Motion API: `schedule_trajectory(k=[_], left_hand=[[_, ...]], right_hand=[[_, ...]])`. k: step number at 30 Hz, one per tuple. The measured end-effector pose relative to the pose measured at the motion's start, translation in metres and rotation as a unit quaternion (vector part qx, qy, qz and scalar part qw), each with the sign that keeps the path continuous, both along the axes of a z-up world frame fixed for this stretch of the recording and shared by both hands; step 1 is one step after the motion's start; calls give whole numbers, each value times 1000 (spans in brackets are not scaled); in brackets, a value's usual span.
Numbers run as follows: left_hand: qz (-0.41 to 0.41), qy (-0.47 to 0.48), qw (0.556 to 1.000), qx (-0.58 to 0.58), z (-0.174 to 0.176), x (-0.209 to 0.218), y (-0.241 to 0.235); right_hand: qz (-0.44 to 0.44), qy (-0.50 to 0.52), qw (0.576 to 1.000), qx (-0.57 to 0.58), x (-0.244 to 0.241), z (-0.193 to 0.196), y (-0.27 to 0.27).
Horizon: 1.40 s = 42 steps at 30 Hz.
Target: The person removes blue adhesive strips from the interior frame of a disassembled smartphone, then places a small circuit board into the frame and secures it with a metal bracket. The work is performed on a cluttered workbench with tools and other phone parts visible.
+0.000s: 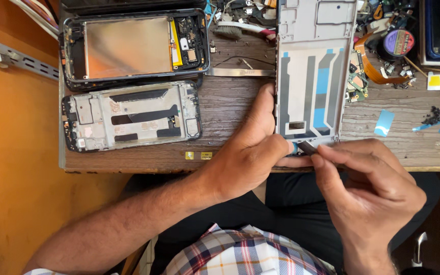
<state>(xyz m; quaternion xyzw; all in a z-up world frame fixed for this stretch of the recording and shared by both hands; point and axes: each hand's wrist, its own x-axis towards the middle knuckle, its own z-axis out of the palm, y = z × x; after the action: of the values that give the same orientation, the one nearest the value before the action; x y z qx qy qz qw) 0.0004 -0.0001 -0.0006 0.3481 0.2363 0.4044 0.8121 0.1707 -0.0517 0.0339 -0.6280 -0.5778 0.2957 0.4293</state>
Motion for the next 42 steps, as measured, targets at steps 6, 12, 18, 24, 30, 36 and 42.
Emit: schedule_trajectory(k=[6, 12, 18, 24, 30, 36, 42], left_hand=[[19, -35, 999, 2, -4, 2, -3], [24, -35, 999, 1, -8, 1, -5], [46, -2, 997, 69, -10, 4, -5], [16, -35, 999, -38, -2, 3, -5], [23, -14, 1000, 5, 1, 1, -4], [14, -22, 1000, -17, 2, 2, -4], [18, -25, 1000, 2, 2, 1, -4]], right_hand=[[92, -158, 975, 123, 6, 2, 4], [132, -184, 966, 125, 8, 8, 3], [110, -129, 979, 115, 9, 8, 6], [117, -177, 965, 152, 7, 10, 6], [114, -150, 969, 157, 7, 10, 6], [121, -143, 970, 152, 10, 9, 7], [102, -94, 984, 111, 11, 9, 5]])
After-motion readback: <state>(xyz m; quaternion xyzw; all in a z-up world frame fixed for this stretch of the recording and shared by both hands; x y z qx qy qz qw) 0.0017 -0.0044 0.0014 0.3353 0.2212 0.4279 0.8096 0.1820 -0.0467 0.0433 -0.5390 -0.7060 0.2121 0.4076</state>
